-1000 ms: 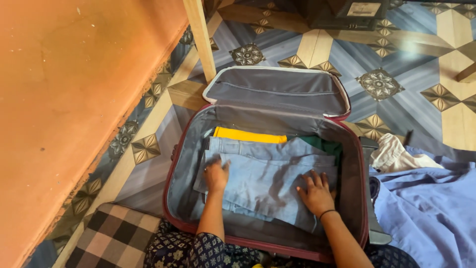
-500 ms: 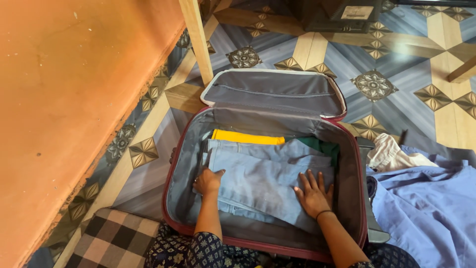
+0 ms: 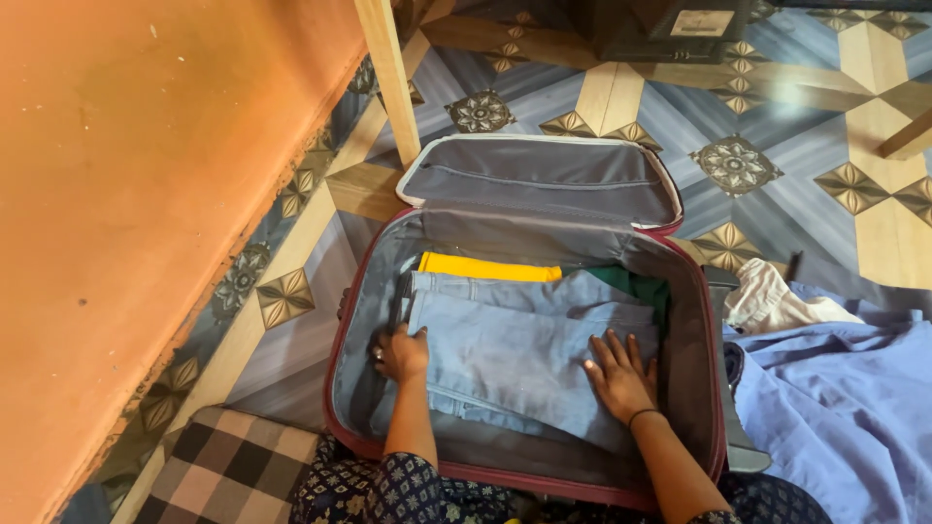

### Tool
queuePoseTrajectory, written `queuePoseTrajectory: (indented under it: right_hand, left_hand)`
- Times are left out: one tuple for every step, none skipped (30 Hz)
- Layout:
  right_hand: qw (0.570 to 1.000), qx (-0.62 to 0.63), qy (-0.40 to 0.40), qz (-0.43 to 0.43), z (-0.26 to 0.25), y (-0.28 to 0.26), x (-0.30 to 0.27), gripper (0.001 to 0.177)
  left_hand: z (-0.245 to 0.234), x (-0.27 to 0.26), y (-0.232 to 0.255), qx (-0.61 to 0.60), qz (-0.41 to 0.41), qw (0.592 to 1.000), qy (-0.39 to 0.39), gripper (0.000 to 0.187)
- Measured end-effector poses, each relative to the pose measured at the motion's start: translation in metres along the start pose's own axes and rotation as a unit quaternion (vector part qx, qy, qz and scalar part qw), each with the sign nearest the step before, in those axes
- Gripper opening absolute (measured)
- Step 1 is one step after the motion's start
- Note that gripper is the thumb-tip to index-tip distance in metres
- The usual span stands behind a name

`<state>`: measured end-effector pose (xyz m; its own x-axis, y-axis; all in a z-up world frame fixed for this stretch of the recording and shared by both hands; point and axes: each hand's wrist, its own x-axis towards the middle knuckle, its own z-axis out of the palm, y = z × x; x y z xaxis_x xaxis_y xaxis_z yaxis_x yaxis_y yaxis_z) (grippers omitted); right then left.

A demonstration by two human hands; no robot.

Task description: The person folds and places several clothing items into an open suitcase. They first place a green garment, then a yellow garment, followed by a pair of light blue jeans, and finally a light blue shirt with a pink drawstring.

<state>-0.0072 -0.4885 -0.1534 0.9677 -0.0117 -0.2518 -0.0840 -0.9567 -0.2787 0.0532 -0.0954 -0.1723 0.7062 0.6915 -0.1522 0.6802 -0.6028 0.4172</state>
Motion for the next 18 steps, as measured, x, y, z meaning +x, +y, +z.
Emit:
queuePoseTrajectory:
  right_hand:
    - [1.0, 0.004, -0.002, 0.003, 0.001, 0.0, 0.0, 0.065]
    - [1.0, 0.001, 0.0, 0.002, 0.001, 0.001, 0.0, 0.065]
    - [1.0, -0.002, 0.001, 0.002, 0.002, 0.002, 0.0, 0.065]
    - [1.0, -0.005, 0.003, 0.001, 0.002, 0.002, 0.001, 0.065]
    - [1.0, -0.01, -0.003, 0.004, 0.002, 0.002, 0.002, 0.065]
    - [1.0, -0.015, -0.01, 0.007, 0.002, 0.001, 0.002, 0.066]
    - [1.0, -0.02, -0.018, 0.01, 0.003, 0.001, 0.003, 0.066]
    - [1.0, -0.021, -0.02, 0.012, 0.003, 0.001, 0.004, 0.066]
    - [0.999, -0.021, -0.023, 0.013, 0.003, 0.001, 0.005, 0.066]
    - [0.999, -0.022, -0.027, 0.015, 0.003, 0.002, 0.005, 0.066]
    - [0.999, -0.017, -0.027, 0.015, 0.004, 0.002, 0.004, 0.066]
    - [0.999, -0.013, -0.026, 0.014, 0.004, 0.003, 0.004, 0.066]
    - [1.0, -0.009, -0.026, 0.013, 0.005, 0.003, 0.004, 0.066]
    - [0.999, -0.006, -0.033, 0.017, 0.004, 0.003, 0.005, 0.066]
    - [0.999, -0.002, -0.039, 0.02, 0.004, 0.002, 0.007, 0.066]
    - [0.999, 0.002, -0.046, 0.025, 0.004, 0.002, 0.006, 0.066]
    - [0.999, 0.004, -0.032, 0.016, 0.004, 0.001, 0.006, 0.065]
    - [1.0, 0.005, -0.02, 0.009, 0.004, 0.001, 0.005, 0.064]
  left_hand:
    - [-0.006, -0.004, 0.003, 0.011, 0.009, 1.0, -0.015, 0.049]
    - [-0.011, -0.008, 0.008, 0.021, 0.017, 0.999, -0.03, 0.05]
    - [-0.016, -0.011, 0.012, 0.022, 0.011, 0.999, -0.035, 0.049]
    - [-0.022, -0.014, 0.015, 0.022, 0.004, 0.999, -0.04, 0.049]
    - [-0.027, -0.016, 0.017, 0.022, -0.003, 0.999, -0.044, 0.049]
    - [-0.031, -0.017, 0.019, 0.028, 0.021, 0.999, -0.04, 0.049]
    - [-0.033, -0.018, 0.021, 0.034, 0.046, 0.998, -0.036, 0.048]
    - [-0.036, -0.019, 0.024, 0.039, 0.07, 0.996, -0.03, 0.048]
    - [-0.038, -0.021, 0.026, 0.027, 0.071, 0.996, -0.044, 0.049]
    - [-0.04, -0.023, 0.028, 0.015, 0.071, 0.996, -0.057, 0.05]
    - [-0.044, -0.026, 0.031, 0.003, 0.071, 0.995, -0.07, 0.052]
    - [-0.05, -0.028, 0.035, 0.005, 0.09, 0.993, -0.072, 0.049]
    - [-0.059, -0.033, 0.041, 0.007, 0.109, 0.991, -0.074, 0.047]
    - [-0.07, -0.037, 0.048, 0.008, 0.128, 0.989, -0.075, 0.044]
    - [-0.084, -0.043, 0.058, -0.015, 0.167, 0.983, -0.07, 0.04]
    - [-0.098, -0.053, 0.068, -0.037, 0.206, 0.976, -0.067, 0.037]
    - [-0.116, -0.061, 0.078, -0.058, 0.245, 0.966, -0.063, 0.035]
    - [-0.137, -0.07, 0.085, -0.091, 0.295, 0.951, -0.021, 0.034]
